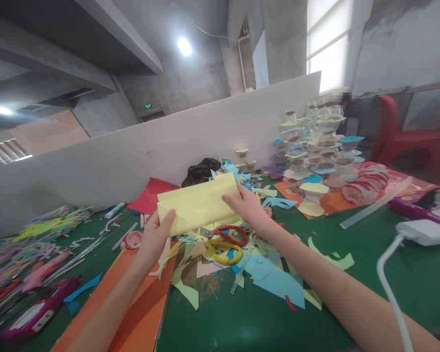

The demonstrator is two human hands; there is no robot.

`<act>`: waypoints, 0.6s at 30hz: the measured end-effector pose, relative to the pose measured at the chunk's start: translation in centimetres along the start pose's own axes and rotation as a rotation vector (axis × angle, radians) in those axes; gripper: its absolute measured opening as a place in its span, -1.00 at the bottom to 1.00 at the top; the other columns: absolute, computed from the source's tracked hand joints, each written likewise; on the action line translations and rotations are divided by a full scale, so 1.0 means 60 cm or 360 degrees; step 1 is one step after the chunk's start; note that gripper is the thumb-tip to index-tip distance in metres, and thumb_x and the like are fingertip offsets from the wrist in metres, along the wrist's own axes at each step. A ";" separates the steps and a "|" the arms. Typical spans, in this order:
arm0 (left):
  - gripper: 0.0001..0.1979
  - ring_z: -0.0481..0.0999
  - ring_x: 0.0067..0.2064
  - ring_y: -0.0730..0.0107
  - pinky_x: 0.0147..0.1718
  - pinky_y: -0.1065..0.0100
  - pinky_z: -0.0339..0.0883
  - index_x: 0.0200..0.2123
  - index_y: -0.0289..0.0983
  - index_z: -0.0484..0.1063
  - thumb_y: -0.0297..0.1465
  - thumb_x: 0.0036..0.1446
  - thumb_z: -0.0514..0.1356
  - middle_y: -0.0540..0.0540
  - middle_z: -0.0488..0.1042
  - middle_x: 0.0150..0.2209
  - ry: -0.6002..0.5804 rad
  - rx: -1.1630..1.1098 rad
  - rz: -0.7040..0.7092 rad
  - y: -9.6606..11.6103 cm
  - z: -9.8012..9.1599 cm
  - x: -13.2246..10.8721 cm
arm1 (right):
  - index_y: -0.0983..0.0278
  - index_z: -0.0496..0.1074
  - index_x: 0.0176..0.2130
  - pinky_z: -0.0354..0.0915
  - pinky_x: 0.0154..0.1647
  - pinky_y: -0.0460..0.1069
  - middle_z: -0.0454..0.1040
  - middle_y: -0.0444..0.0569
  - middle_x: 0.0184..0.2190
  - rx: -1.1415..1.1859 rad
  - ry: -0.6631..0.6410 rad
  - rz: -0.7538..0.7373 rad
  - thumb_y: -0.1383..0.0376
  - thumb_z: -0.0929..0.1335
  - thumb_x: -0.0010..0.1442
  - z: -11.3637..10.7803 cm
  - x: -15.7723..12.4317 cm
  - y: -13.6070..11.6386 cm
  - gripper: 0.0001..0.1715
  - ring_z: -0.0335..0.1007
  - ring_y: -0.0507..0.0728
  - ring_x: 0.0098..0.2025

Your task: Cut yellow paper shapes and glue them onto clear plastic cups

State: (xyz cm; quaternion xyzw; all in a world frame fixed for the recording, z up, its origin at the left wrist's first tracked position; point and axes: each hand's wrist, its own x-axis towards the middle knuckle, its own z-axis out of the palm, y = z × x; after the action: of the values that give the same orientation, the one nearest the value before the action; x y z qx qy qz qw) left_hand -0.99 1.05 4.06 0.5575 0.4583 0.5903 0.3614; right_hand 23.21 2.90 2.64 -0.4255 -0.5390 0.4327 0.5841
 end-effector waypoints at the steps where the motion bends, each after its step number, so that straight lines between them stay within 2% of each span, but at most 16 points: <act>1: -0.47 0.56 -0.03 0.10 -0.09 0.23 0.46 -0.02 -0.29 0.46 -0.10 0.01 0.34 -0.22 0.56 0.00 0.0014 0.0021 0.0011 0.001 0.001 -0.002 | 0.21 0.36 -0.01 0.45 -0.20 0.03 0.56 0.01 -0.09 0.0014 0.0030 -0.0025 0.11 0.43 0.12 0.002 -0.001 -0.001 -0.53 0.53 0.21 -0.11; 4: -0.49 0.59 -0.12 0.17 -0.16 0.27 0.47 -0.06 -0.32 0.48 -0.10 0.02 0.32 -0.22 0.59 -0.07 0.0062 0.0067 0.0039 0.004 0.004 -0.004 | 0.16 0.18 0.15 0.46 -0.25 0.05 0.56 0.02 -0.11 0.0064 0.0107 -0.0051 0.08 0.42 0.12 0.005 -0.001 0.000 -0.32 0.54 0.22 -0.15; 6: -0.50 0.59 -0.21 0.21 -0.26 0.31 0.47 -0.08 -0.33 0.49 -0.09 0.01 0.32 -0.21 0.60 -0.12 0.0100 0.0097 0.0047 0.004 0.004 -0.004 | 0.15 0.11 0.20 0.47 -0.29 0.07 0.57 0.01 -0.15 0.0095 0.0114 -0.0050 0.06 0.41 0.13 0.006 0.001 0.004 -0.25 0.55 0.24 -0.19; 9: -0.50 0.58 -0.31 0.26 -0.41 0.37 0.44 -0.13 -0.34 0.50 -0.06 0.00 0.32 -0.20 0.61 -0.21 0.0140 0.0147 0.0041 0.001 0.001 -0.003 | 0.17 0.27 0.08 0.47 -0.26 0.09 0.57 0.01 -0.18 0.0106 0.0086 -0.0090 0.03 0.39 0.13 0.008 0.004 0.011 -0.41 0.54 0.25 -0.19; 12: -0.50 0.56 -0.33 0.28 -0.44 0.40 0.42 -0.18 -0.36 0.52 -0.04 0.00 0.32 -0.18 0.61 -0.26 0.0166 0.0191 0.0042 -0.002 -0.002 -0.001 | 0.18 0.41 -0.10 0.44 -0.22 0.09 0.57 -0.02 -0.23 0.0062 0.0096 -0.0168 -0.02 0.39 0.12 0.010 0.004 0.015 -0.56 0.50 0.24 -0.19; 14: -0.52 0.53 -0.38 0.34 -0.46 0.43 0.41 -0.22 -0.35 0.51 -0.04 0.01 0.31 -0.14 0.59 -0.33 0.0175 0.0214 0.0050 -0.004 -0.003 -0.002 | 0.18 0.43 -0.13 0.43 -0.23 0.08 0.55 -0.05 -0.29 0.0024 0.0127 -0.0203 -0.05 0.38 0.12 0.011 0.001 0.016 -0.56 0.48 0.23 -0.23; 18: -0.57 0.33 -0.63 0.49 -0.72 0.49 0.20 -0.31 -0.32 0.47 -0.03 0.04 0.27 0.02 0.42 -0.58 0.0185 0.0271 0.0042 -0.003 0.000 -0.006 | 0.19 0.45 -0.12 0.40 -0.29 0.05 0.54 -0.07 -0.35 -0.0041 0.0163 -0.0227 -0.08 0.35 0.14 0.012 -0.004 0.011 -0.53 0.46 0.21 -0.29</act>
State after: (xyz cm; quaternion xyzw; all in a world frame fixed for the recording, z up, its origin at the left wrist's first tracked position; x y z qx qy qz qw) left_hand -0.98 0.78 3.79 0.5569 0.5196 0.5854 0.2776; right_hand 22.48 2.87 1.96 -0.4151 -0.5429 0.3606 0.6347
